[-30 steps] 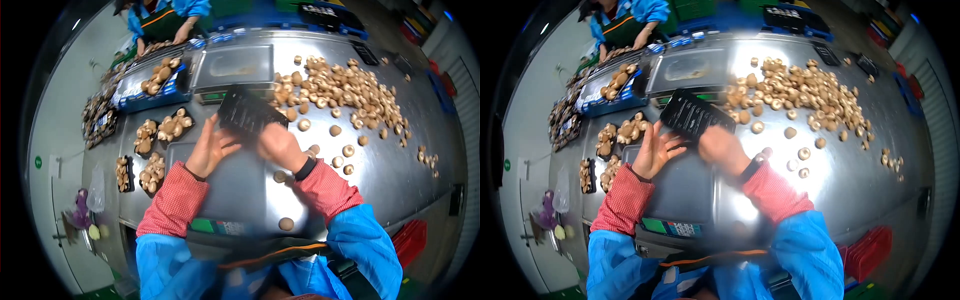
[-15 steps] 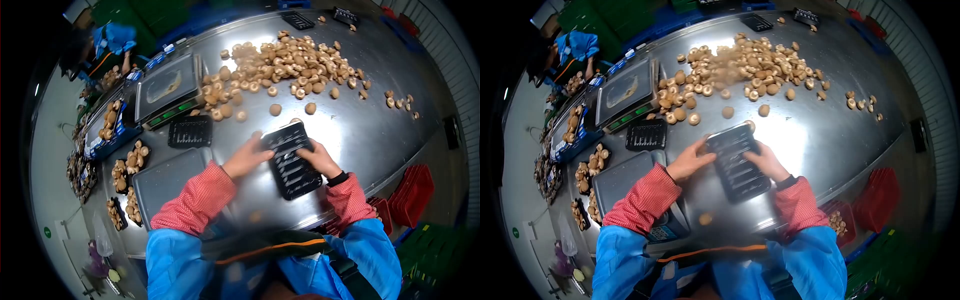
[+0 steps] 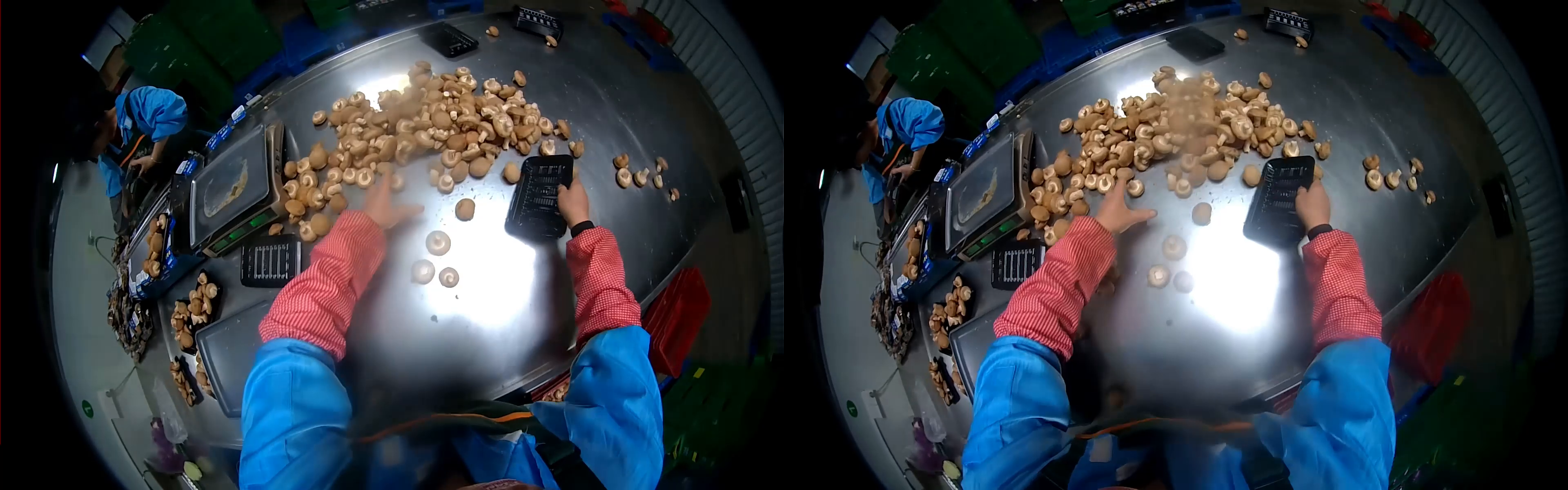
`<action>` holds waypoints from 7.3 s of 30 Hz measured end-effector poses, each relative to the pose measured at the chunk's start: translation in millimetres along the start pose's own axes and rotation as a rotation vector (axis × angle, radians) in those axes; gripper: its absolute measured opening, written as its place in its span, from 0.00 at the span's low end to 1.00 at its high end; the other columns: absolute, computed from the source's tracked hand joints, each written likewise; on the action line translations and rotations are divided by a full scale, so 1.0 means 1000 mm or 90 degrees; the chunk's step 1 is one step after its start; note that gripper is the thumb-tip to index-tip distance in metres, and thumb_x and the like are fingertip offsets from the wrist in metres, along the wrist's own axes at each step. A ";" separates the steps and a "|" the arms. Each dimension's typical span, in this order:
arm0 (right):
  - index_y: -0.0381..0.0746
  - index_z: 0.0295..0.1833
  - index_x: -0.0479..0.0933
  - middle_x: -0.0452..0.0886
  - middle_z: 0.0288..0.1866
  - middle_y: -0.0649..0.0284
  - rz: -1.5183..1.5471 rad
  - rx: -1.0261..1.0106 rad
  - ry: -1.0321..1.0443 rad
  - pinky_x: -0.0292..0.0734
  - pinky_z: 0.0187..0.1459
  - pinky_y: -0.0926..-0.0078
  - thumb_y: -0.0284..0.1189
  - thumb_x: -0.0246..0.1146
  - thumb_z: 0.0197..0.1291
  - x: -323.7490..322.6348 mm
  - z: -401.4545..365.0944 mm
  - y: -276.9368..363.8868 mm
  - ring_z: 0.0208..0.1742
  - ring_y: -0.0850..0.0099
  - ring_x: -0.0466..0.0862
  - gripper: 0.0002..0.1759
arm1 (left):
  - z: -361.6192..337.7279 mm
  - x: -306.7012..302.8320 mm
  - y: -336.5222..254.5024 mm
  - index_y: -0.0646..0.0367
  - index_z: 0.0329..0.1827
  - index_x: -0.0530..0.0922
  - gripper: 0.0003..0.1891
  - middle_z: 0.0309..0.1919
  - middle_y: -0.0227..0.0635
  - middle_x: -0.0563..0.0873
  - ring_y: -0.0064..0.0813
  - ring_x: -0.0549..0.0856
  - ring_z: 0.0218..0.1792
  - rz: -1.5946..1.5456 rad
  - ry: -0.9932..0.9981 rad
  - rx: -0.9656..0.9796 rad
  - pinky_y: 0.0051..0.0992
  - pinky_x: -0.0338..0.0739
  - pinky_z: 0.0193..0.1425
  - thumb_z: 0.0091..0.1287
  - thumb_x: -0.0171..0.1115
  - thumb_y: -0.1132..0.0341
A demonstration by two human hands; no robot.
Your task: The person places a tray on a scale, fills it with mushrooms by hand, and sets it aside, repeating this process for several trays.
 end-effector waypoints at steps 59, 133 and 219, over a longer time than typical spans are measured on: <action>0.32 0.53 0.77 0.82 0.33 0.56 0.404 -0.170 0.539 0.80 0.31 0.74 0.50 0.49 0.75 0.076 -0.360 0.204 0.30 0.68 0.84 0.29 | -0.291 -0.115 0.085 0.56 0.68 0.73 0.21 0.57 0.31 0.81 0.21 0.79 0.56 -0.522 -0.051 -0.129 0.24 0.76 0.60 0.75 0.60 0.61; 0.37 0.42 0.79 0.77 0.37 0.56 0.136 -0.829 0.299 0.74 0.42 0.61 0.27 0.67 0.57 0.145 -0.468 0.415 0.40 0.55 0.77 0.08 | -0.466 -0.173 0.150 0.54 0.70 0.69 0.47 0.68 0.48 0.68 0.51 0.70 0.67 0.066 -0.447 -0.008 0.43 0.66 0.70 0.44 0.78 0.54; 0.35 0.63 0.70 0.75 0.46 0.52 0.027 -0.516 0.087 0.74 0.43 0.63 0.45 0.76 0.46 0.019 -0.330 0.267 0.38 0.56 0.78 0.42 | -0.237 -0.100 0.075 0.62 0.67 0.72 0.26 0.46 0.33 0.85 0.22 0.83 0.44 -0.534 0.078 -0.086 0.22 0.79 0.47 0.66 0.64 0.68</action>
Point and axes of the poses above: each hand's wrist, its own z-axis towards the middle knuckle, its own x-axis out of the palm, y = z × x, the point moved 5 cm from there along z, towards the middle knuckle
